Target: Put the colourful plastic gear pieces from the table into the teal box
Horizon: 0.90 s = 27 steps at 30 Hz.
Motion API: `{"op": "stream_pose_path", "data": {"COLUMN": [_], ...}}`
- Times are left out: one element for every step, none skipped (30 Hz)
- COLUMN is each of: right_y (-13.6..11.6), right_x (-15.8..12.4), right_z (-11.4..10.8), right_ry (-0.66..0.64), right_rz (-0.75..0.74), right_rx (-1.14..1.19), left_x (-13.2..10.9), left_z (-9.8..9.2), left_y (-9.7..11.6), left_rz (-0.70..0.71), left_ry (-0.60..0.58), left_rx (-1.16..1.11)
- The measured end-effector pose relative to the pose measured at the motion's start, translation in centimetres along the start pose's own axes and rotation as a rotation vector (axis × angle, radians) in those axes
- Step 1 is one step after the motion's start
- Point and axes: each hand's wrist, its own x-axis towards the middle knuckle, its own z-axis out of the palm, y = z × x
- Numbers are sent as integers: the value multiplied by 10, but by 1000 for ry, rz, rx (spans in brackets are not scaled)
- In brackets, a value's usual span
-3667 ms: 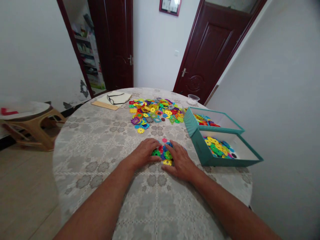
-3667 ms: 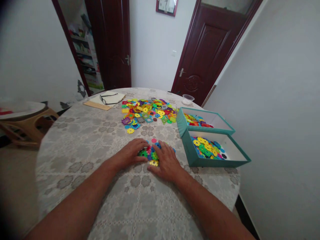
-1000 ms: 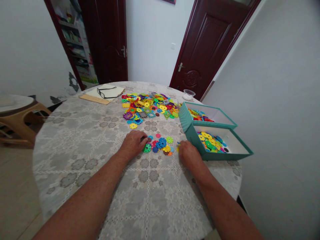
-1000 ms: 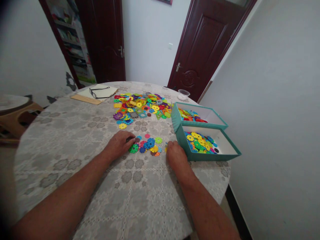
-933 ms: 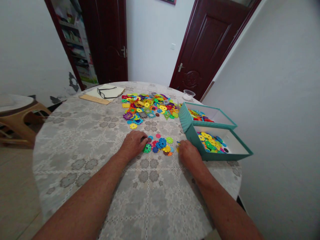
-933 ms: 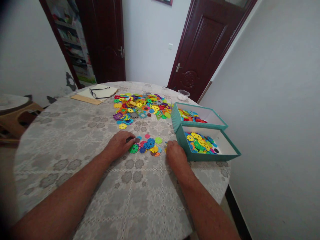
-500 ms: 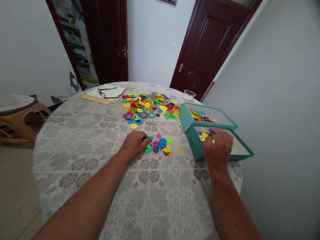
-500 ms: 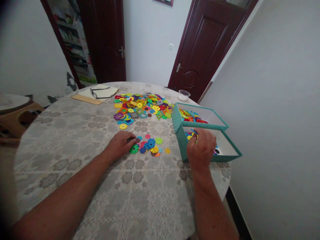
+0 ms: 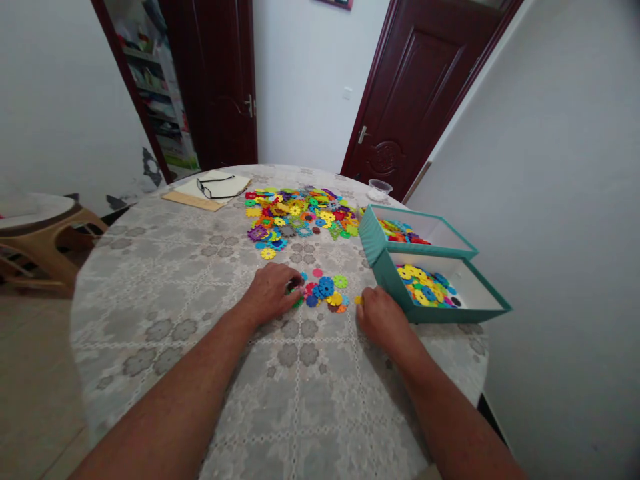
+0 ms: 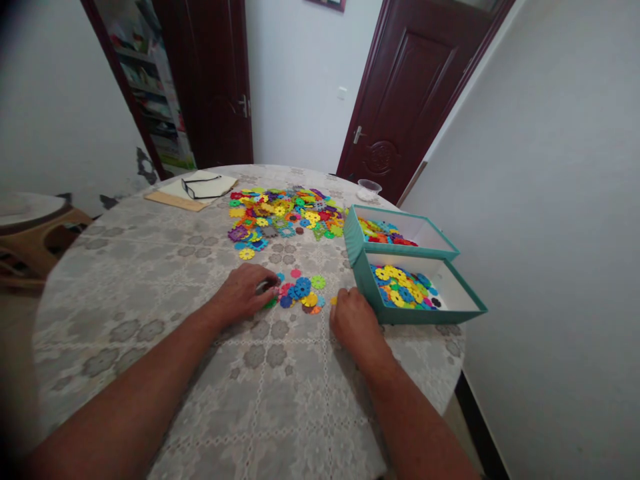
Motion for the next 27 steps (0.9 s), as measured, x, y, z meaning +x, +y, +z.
{"op": "stream_pose_path", "data": {"right_y": [2,4,6,8,10,11,12,12,12,12,11,9,6,2,-2,-6,-10,-14,-17,-20,-22,-24,-26,-28,-29,-32,-34], "right_x": [1,3,4,6,7,9,10,11,12,12,13,13,13,13,13,14,14,15,15,16,17,17,18,18,18,18,17], "right_z": [3,4,5,6,6,7,8,8,9,10,10,11,11,11,11,11,12,12,12,13,13,13,13,13,12,11,9], "right_ry": [-33,-51,-61,-66,-69,-70,-69,-65,-58,-49,-40,-32,-22,-9,4,18,29,41,49,54,61,69,77,80,76,68,53], "right_rz": [9,17,25,33,41,47,46,41,37,33,25,15,7,0,-11,-22,-34,-48,-63,-75,-84,-97,-119,-150,-190,-227,-255], "right_rx": [-4,8,37,76,117,159,203,248,293,336,381,425,465,502,538,573,606,636,666,694,713,723,719,703,674,635,587], "left_x": [-1,-3,-5,-6,-7,-8,-9,-9,-9,-8,-8,-7,-6,-6,-5,-5,-5,-5,-4,-4,-5,-5,-5,-5,-5,-5,-5], "left_z": [0,-1,0,0,1,1,2,2,2,3,3,4,4,5,6,7,8,9,11,12,13,15,16,18,20,21,23], "left_y": [1,2,2,2,2,2,2,1,2,2,2,3,4,5,6,6,7,7,8,8,8,8,8,9,9,10,11], "left_rz": [5,9,14,20,27,36,45,54,60,64,65,65,65,67,69,72,74,78,82,85,89,91,92,94,97,100,104], "left_ry": [-19,-36,-50,-59,-66,-73,-79,-87,-95,-101,-104,-100,-95,-90,-86,-84,-82,-81,-79,-75,-73,-71,-71,-70,-68,-68,-68], "left_rx": [17,31,41,48,50,48,42,33,20,5,-10,-23,-31,-35,-34,-29,-24,-20,-17,-17,-17,-19,-24,-33,-48,-69,-94]}}
